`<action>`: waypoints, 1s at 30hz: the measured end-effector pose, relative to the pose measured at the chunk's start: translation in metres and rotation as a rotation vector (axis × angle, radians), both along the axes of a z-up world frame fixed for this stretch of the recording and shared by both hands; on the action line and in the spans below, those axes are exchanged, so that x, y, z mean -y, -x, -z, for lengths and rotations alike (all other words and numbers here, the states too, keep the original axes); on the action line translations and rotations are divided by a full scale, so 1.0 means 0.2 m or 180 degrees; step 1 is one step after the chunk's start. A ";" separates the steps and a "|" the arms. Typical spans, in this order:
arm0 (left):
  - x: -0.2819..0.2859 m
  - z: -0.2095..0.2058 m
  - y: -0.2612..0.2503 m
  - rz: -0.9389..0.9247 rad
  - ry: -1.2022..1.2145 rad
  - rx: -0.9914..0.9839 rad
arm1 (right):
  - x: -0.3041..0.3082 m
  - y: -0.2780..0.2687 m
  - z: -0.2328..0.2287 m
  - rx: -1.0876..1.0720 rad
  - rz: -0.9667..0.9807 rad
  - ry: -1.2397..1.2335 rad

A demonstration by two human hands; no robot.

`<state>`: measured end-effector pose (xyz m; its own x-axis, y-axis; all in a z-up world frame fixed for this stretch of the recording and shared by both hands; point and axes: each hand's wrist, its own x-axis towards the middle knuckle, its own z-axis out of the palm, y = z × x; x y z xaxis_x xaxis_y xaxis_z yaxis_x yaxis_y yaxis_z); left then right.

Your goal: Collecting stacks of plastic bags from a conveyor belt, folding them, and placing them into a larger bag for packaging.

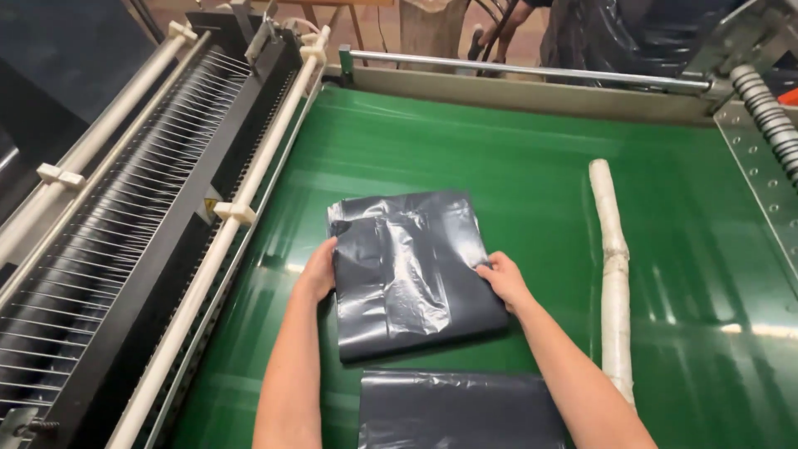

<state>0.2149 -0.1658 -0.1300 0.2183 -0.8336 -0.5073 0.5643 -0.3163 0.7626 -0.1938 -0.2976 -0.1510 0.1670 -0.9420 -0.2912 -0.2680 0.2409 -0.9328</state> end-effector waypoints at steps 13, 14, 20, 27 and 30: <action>-0.45 -0.21 0.13 0.1052 -0.0398 0.0333 | -0.02 -0.11 -0.07 0.0430 0.0425 0.0308; -0.48 -0.25 0.16 0.0881 -0.0233 0.0123 | 0.00 -0.10 -0.06 0.0412 0.0489 0.0266; -0.56 -0.12 0.28 0.0349 -0.0013 -0.0620 | -0.04 -0.10 -0.13 0.0102 0.0593 0.0056; -0.66 -0.33 0.37 0.0342 -0.0839 0.0181 | -0.38 0.08 -0.50 -0.1627 -0.0424 0.0016; -0.64 -0.18 0.33 0.0324 -0.0978 0.0192 | -0.53 0.16 -0.49 -0.2183 -0.0475 0.0145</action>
